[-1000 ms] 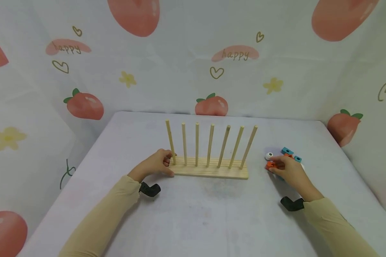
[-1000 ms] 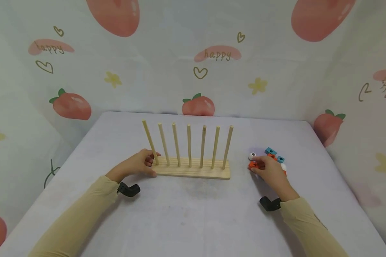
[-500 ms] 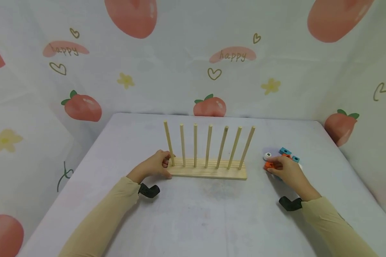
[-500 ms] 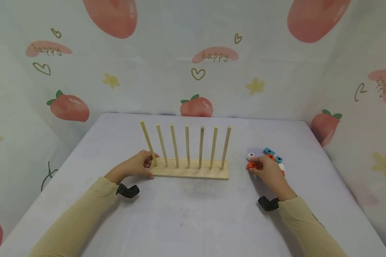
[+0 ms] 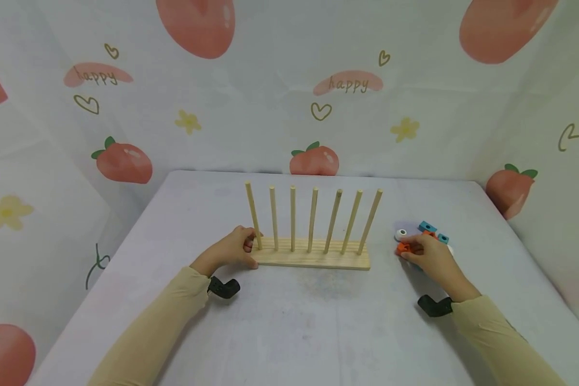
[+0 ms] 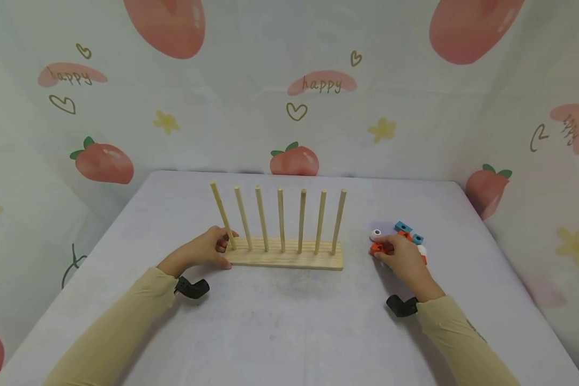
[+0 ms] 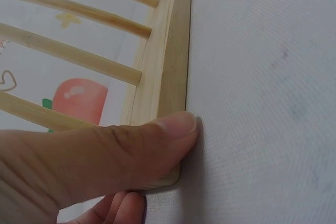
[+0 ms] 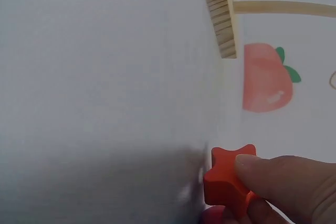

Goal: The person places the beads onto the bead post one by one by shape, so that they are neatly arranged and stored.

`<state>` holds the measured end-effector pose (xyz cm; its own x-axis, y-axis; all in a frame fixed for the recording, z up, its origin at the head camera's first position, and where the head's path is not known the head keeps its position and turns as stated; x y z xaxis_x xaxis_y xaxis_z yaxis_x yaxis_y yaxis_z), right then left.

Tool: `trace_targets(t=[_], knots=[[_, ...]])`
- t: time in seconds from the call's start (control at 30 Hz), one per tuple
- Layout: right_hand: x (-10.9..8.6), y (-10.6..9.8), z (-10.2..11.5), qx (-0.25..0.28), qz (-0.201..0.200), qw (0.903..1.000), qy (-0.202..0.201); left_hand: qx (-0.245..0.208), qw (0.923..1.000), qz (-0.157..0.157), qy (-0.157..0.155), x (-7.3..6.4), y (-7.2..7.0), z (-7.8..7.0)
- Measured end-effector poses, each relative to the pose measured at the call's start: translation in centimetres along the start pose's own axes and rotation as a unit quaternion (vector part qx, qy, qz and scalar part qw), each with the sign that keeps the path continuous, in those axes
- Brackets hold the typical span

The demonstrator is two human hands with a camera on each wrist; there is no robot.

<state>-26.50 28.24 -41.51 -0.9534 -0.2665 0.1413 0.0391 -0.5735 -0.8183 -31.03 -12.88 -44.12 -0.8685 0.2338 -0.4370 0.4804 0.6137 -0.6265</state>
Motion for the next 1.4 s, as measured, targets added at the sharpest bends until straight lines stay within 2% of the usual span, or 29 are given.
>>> trace_targets(t=[0.17, 0.47, 0.6, 0.77, 0.93, 1.07, 1.27, 1.33, 1.4], knots=[[-0.1, -1.0, 1.1, -0.006, -0.002, 1.0000, 0.002, 0.001, 1.0000, 0.001, -0.001, 0.2, 0.1, 0.2], [0.0, -4.4, 5.2, 0.015, -0.049, 0.9986, -0.015, 0.001, 0.9999, 0.000, 0.010, 0.1, 0.0, 0.1], [0.0, -6.3, 7.8, 0.011, -0.090, 0.9950, -0.042, -0.003, 0.9999, 0.002, 0.016, 0.1, 0.0, 0.0], [-0.3, -8.6, 10.9, 0.035, -0.162, 0.9838, -0.070, -0.004, 0.9999, 0.002, 0.014, 0.3, 0.0, 0.3], [-0.9, -10.8, 14.1, 0.085, -0.242, 0.9606, -0.107, -0.005, 0.9999, 0.003, 0.012, 0.3, 0.0, 0.3], [-0.9, -12.1, 17.2, 0.159, -0.291, 0.9272, -0.174, -0.001, 1.0000, 0.004, 0.009, 0.4, 0.0, 0.3], [0.2, -12.6, 22.0, 0.259, -0.298, 0.8750, -0.280, 0.004, 1.0000, 0.004, 0.005, 0.5, 0.1, 0.3], [0.8, -12.4, 23.1, 0.287, -0.292, 0.8614, -0.301, 0.007, 1.0000, 0.001, 0.005, 0.6, 0.1, 0.3], [1.5, -12.2, 24.1, 0.303, -0.283, 0.8530, -0.316, 0.012, 0.9999, -0.001, 0.006, 0.6, 0.0, 0.2]])
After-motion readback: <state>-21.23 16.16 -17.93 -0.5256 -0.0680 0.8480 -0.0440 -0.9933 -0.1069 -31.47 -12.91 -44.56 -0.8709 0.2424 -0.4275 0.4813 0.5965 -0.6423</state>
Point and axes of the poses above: each hand's wrist, its own x-axis towards the middle knuckle, its own y-axis out of the palm, z = x × y, the point moved 10 cm from there along x, towards the middle knuckle, and after that the axes turned 15 degrees about -y, right-handed, at the moved point
